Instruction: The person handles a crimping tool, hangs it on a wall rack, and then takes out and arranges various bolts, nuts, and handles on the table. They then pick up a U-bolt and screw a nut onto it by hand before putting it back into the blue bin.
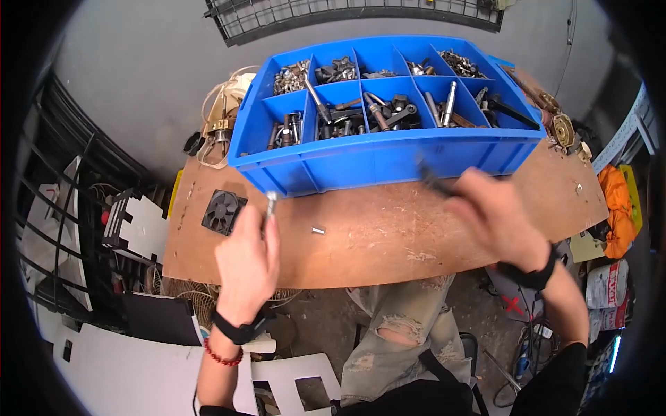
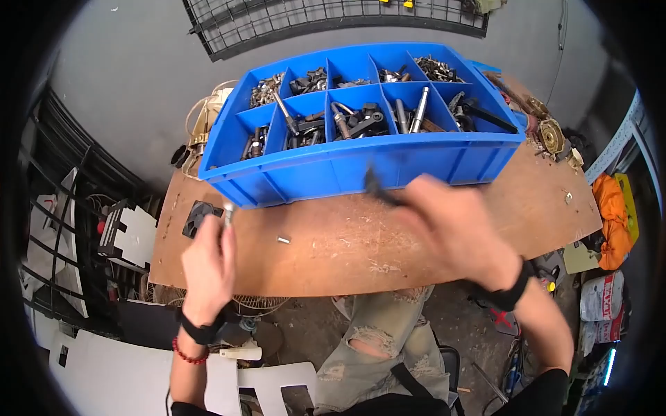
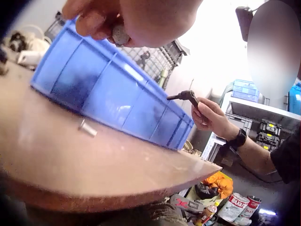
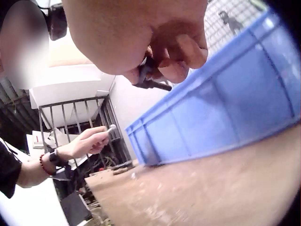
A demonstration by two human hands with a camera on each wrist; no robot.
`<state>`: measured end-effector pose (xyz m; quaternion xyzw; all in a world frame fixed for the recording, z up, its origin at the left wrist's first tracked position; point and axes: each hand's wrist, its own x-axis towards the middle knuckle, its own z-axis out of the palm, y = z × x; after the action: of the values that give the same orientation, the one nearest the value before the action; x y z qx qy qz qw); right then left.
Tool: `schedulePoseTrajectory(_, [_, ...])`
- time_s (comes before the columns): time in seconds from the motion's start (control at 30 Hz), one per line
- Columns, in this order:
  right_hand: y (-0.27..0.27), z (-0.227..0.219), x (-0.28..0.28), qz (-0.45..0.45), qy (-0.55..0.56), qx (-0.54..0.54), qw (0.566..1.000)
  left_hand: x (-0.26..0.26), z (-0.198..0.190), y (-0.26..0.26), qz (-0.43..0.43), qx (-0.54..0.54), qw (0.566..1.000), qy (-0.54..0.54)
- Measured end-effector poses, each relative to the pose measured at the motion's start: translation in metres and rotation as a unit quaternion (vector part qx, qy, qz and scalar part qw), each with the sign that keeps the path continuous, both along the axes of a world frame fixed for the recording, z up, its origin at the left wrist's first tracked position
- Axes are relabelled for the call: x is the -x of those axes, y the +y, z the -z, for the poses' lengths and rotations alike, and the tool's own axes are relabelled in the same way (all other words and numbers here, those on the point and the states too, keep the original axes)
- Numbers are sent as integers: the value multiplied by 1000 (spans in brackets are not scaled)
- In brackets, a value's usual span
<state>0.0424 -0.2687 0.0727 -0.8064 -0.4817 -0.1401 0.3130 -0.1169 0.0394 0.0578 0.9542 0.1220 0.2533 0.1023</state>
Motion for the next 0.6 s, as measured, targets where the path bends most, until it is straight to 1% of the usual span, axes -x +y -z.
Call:
schedulePoseTrajectory(0.03, [-5,-15,-5,22,2,-53,998,-3,-15,0,-1,-10,999,-35])
schedulePoseTrajectory(0.07, [-18,-28,-15,75,-44,-23,996,-9,-29,3,-1,-24,998,-58])
schedulePoseTrajectory(0.13, [-29,-52,-39,160,-70,-55,983,-28,-55,12,4,-84,994,-75])
schedulePoseTrajectory(0.17, [-32,-60,-53,176,-103,-85,975,-40,-64,19,3,-110,991,-78])
schedulePoseTrajectory(0.2, [-36,-65,-72,173,-129,-89,972,-53,-70,27,11,-124,989,-79])
schedulePoseTrajectory(0.23, [-37,-71,-82,223,-112,-45,967,-67,-74,37,20,-138,987,-81])
schedulePoseTrajectory(0.3, [-40,-78,-96,323,-74,41,943,-95,-75,51,-4,-153,987,-47])
schedulePoseTrajectory(0.4, [-54,-45,-128,338,-205,86,914,-119,-64,67,-30,-153,988,-14])
schedulePoseTrajectory(0.47, [-55,-37,-121,324,-214,54,920,-121,-55,71,-42,-135,990,-9])
schedulePoseTrajectory(0.53, [-50,-33,-104,306,-207,25,929,-112,-45,67,-10,-180,980,-85])
schedulePoseTrajectory(0.57, [-50,-31,-96,282,-197,4,939,-104,-43,59,10,-201,972,-121])
schedulePoseTrajectory(0.6, [-51,-27,-89,258,-186,-17,948,-92,-46,46,13,-138,984,-108])
